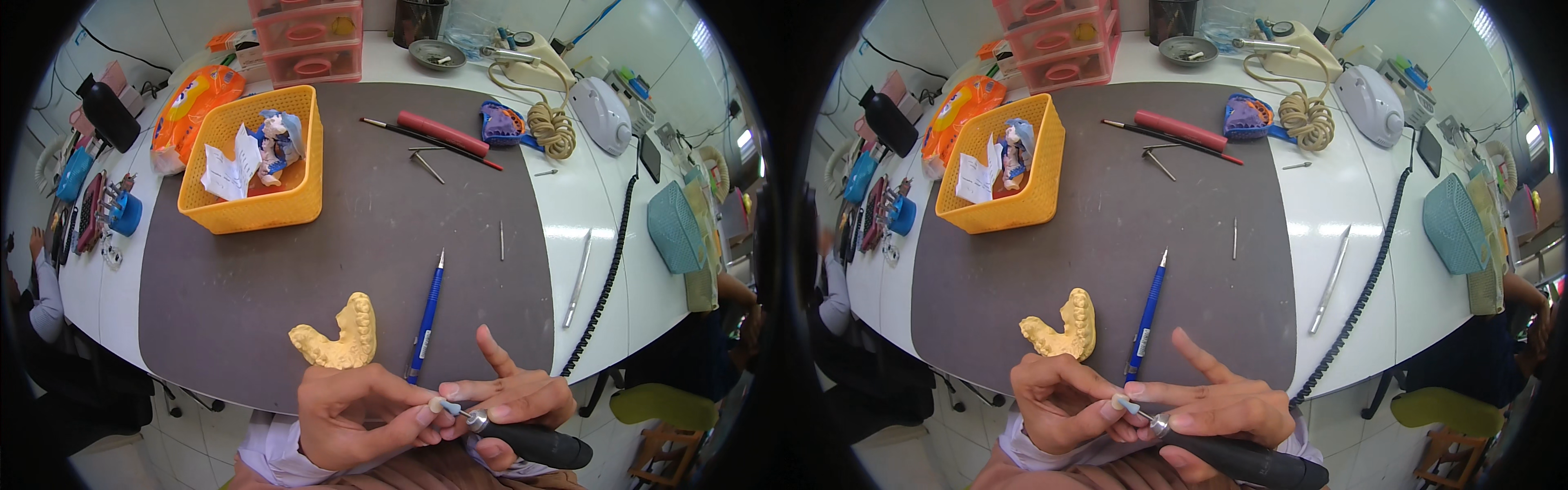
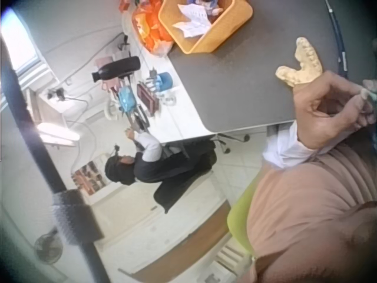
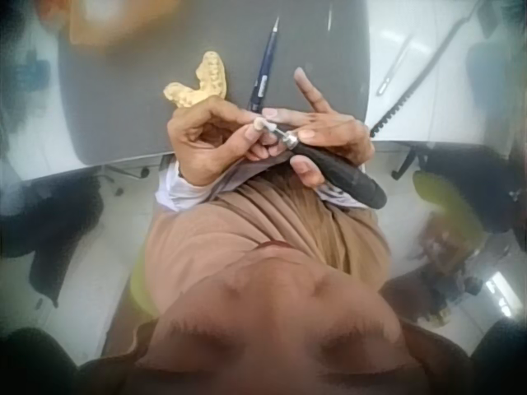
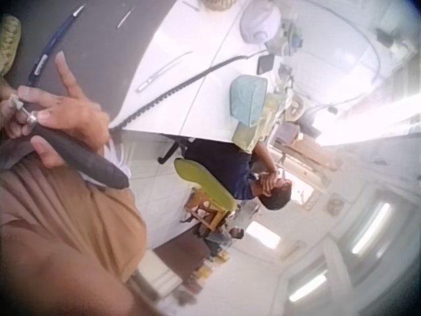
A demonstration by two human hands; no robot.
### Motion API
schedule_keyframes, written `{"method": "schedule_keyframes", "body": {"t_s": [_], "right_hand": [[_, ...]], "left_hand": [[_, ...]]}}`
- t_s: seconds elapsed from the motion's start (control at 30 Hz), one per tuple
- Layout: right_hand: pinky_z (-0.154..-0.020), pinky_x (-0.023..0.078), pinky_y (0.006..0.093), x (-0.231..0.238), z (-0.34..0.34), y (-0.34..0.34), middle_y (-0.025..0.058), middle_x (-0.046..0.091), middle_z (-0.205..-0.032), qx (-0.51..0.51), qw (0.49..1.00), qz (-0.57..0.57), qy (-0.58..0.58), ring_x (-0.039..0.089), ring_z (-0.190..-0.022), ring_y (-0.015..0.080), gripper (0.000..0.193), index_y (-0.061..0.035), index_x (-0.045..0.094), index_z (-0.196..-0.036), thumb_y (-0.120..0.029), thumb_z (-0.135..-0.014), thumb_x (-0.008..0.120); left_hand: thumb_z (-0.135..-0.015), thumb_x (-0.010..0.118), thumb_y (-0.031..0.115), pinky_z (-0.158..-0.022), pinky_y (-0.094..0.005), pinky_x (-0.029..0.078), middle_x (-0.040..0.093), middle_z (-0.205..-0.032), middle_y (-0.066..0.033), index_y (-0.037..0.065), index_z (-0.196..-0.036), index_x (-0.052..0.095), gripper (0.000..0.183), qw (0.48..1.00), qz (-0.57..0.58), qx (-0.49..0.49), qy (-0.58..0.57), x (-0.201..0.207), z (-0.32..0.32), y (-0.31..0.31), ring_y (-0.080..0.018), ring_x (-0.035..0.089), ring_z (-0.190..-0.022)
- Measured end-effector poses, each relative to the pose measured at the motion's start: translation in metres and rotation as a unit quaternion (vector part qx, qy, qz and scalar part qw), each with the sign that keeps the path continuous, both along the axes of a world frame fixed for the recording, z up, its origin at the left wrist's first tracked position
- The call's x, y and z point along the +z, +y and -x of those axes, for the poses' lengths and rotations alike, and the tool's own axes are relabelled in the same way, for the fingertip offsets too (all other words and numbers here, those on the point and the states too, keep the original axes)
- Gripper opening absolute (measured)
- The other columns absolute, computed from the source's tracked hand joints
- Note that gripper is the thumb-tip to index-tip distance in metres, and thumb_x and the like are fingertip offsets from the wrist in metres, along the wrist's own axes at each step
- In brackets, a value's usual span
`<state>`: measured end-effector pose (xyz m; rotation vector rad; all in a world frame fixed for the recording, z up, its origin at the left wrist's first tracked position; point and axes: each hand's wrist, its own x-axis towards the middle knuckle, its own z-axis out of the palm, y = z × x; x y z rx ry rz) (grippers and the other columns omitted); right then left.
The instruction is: The person uses a rotary handpiece to grind and shape a small tooth-shaped object, then places it into a yellow dental mold to check the fit. They later swap the handpiece bit from a storage drawer and continue grinding the object.
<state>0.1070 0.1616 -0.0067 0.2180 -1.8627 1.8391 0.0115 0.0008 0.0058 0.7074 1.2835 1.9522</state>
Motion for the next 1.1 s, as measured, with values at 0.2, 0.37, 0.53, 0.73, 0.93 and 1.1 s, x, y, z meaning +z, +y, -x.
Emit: {"method": "schedule_keyframes", "body": {"t_s": [0.2,0.37,0.53,0.73,0.93,1.1], "right_hand": [[-0.105,0.020,0.0548,-0.003,0.001,0.000,0.0135,0.067,-0.070,0.013,1.000,0.004,0.002,0.065,-0.086,0.0322,0.026,-0.0066,0.047,-0.091,-0.015,-0.078,0.068],[-0.106,0.018,0.0531,0.004,-0.002,-0.002,0.0141,0.066,-0.070,0.009,1.000,-0.002,-0.021,0.064,-0.089,0.0318,0.024,-0.0077,0.048,-0.091,-0.015,-0.079,0.068],[-0.107,0.018,0.0517,0.001,-0.002,-0.001,0.0143,0.067,-0.071,0.021,0.999,0.009,-0.027,0.064,-0.090,0.0317,0.024,-0.0081,0.048,-0.090,-0.013,-0.078,0.068],[-0.107,0.019,0.0505,0.000,-0.004,-0.005,0.0142,0.067,-0.072,-0.001,0.999,0.048,-0.021,0.063,-0.092,0.0320,0.025,-0.0072,0.050,-0.092,-0.013,-0.077,0.070],[-0.106,0.024,0.0473,0.000,-0.006,-0.002,0.0151,0.067,-0.073,0.013,0.999,0.024,-0.029,0.062,-0.093,0.0316,0.026,-0.0071,0.050,-0.094,-0.012,-0.077,0.070],[-0.105,0.025,0.0460,-0.005,-0.005,-0.001,0.0160,0.067,-0.074,0.028,0.999,0.027,0.000,0.062,-0.093,0.0320,0.027,-0.0051,0.050,-0.095,-0.012,-0.077,0.070]], "left_hand": [[-0.083,0.056,-0.006,-0.069,-0.0271,0.055,0.065,-0.082,-0.0187,-0.011,-0.092,0.059,0.011,1.000,-0.009,0.009,-0.001,-0.002,0.000,0.000,-0.0191,0.065,-0.078],[-0.083,0.057,-0.005,-0.068,-0.0260,0.054,0.065,-0.082,-0.0183,-0.011,-0.095,0.060,0.014,1.000,-0.001,0.001,0.014,-0.005,0.001,-0.003,-0.0180,0.065,-0.078],[-0.076,0.063,-0.006,-0.052,-0.0257,0.055,0.064,-0.067,-0.0200,-0.011,-0.077,0.061,0.006,0.995,0.042,0.073,0.045,0.001,-0.003,0.004,-0.0200,0.065,-0.057],[-0.076,0.064,-0.006,-0.052,-0.0254,0.055,0.064,-0.067,-0.0194,-0.011,-0.078,0.062,0.006,0.996,0.034,0.073,0.050,-0.001,-0.003,0.005,-0.0197,0.065,-0.056],[-0.076,0.064,-0.005,-0.052,-0.0253,0.055,0.064,-0.066,-0.0193,-0.011,-0.078,0.062,0.006,0.995,0.041,0.068,0.057,-0.003,-0.002,0.003,-0.0201,0.066,-0.056],[-0.075,0.064,-0.005,-0.052,-0.0255,0.055,0.064,-0.066,-0.0196,-0.011,-0.078,0.062,0.007,0.996,0.041,0.062,0.040,-0.001,-0.002,0.003,-0.0201,0.066,-0.056]]}}
